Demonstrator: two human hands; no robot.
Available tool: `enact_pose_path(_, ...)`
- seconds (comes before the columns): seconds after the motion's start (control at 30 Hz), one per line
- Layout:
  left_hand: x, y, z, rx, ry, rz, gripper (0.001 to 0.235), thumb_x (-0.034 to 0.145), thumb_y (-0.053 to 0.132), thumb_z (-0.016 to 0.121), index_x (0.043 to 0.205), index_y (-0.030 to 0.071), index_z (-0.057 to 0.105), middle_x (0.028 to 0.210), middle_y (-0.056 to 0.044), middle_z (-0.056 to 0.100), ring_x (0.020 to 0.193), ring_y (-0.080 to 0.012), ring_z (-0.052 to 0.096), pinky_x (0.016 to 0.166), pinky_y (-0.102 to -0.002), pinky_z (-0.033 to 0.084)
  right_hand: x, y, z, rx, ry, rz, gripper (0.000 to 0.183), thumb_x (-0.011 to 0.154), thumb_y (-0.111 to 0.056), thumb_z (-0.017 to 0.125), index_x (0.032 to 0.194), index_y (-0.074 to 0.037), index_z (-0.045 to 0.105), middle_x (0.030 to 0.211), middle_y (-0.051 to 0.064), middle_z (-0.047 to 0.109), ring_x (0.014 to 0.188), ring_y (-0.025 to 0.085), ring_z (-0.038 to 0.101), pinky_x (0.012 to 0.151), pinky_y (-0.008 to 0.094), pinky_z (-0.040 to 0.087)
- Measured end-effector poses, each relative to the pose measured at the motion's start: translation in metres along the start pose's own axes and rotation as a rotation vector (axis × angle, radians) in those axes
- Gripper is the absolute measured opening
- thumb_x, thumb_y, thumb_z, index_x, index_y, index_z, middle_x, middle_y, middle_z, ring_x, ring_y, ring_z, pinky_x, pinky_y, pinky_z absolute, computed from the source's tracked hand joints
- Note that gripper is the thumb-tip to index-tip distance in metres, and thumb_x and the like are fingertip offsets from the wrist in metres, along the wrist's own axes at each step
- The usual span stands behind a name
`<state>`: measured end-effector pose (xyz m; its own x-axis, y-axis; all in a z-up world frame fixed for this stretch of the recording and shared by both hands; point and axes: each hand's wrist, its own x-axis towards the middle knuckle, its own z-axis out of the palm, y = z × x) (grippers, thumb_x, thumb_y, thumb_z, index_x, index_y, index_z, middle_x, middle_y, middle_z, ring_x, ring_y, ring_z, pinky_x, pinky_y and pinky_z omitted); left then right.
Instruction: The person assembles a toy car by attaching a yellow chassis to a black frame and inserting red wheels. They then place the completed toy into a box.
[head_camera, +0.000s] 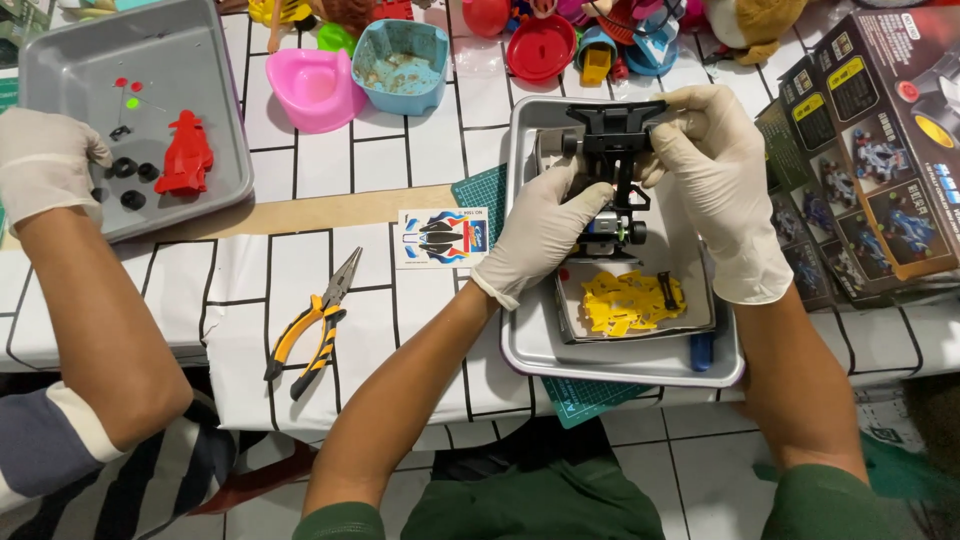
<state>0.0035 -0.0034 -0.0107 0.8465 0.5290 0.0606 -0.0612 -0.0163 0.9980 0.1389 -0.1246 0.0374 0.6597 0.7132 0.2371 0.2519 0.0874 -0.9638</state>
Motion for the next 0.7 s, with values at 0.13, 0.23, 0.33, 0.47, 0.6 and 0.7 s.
enact_pose_path(0.13,-0.002,0.007,0.0,-0.033,0.01,-0.021,0.038,0.095,0.03,0.064,0.122,0.006,0.072,0.105,-0.002,0.074,0.098,-0.0122,0.065,0.086,-0.028,0.054,0.0,-0.003,0.002,-0.031,-0.005,-0.033,0.021,0.109,-0.008,0.064,0.128,-0.005,0.057,0.094,0.001,0.063,0.078,0.012,0.067,0.078,0.021,0.06)
enact_pose_path(0.23,-0.002,0.009,0.0,-0.092,0.03,0.054,0.046,0.095,0.022,0.066,0.139,0.011,0.057,0.128,-0.007,0.071,0.115,-0.0167,0.066,0.1,-0.032,0.056,0.001,-0.003,0.002,0.038,-0.004,-0.022,0.02,0.108,-0.003,0.061,0.128,-0.003,0.056,0.091,0.004,0.063,0.071,0.012,0.065,0.071,0.02,0.057)
enact_pose_path(0.33,-0.005,0.015,0.0,-0.159,0.107,0.014,0.073,0.09,0.019,0.069,0.155,0.009,0.038,0.131,-0.011,0.066,0.115,-0.0173,0.065,0.096,-0.03,0.058,0.001,-0.001,-0.001,0.011,-0.029,0.0,0.024,0.108,-0.005,0.059,0.131,-0.002,0.054,0.093,0.006,0.061,0.072,0.012,0.064,0.069,0.019,0.057)
enact_pose_path(0.47,-0.005,0.007,0.002,-0.172,0.103,0.09,0.076,0.095,0.011,0.065,0.162,0.019,0.03,0.116,-0.011,0.073,0.101,-0.0114,0.067,0.093,-0.028,0.06,0.004,0.008,-0.005,0.036,-0.081,-0.015,0.026,0.107,-0.009,0.062,0.13,-0.001,0.054,0.1,0.008,0.062,0.081,0.015,0.064,0.076,0.023,0.058)
enact_pose_path(0.6,0.0,-0.006,0.001,-0.152,0.093,0.165,0.065,0.098,0.011,0.065,0.157,0.016,0.04,0.153,-0.012,0.056,0.131,-0.0191,0.059,0.111,-0.032,0.053,0.008,0.021,-0.009,0.076,-0.136,-0.03,0.027,0.106,-0.009,0.063,0.129,0.001,0.053,0.102,0.011,0.061,0.083,0.017,0.064,0.083,0.026,0.057)
enact_pose_path(0.7,0.0,-0.005,-0.001,-0.098,0.104,0.181,0.065,0.098,0.012,0.066,0.158,0.016,0.041,0.155,-0.008,0.054,0.137,-0.0223,0.058,0.118,-0.033,0.046,0.009,0.018,-0.009,0.059,-0.131,-0.021,0.022,0.106,-0.008,0.064,0.126,-0.002,0.055,0.104,0.008,0.063,0.085,0.016,0.066,0.081,0.026,0.06)
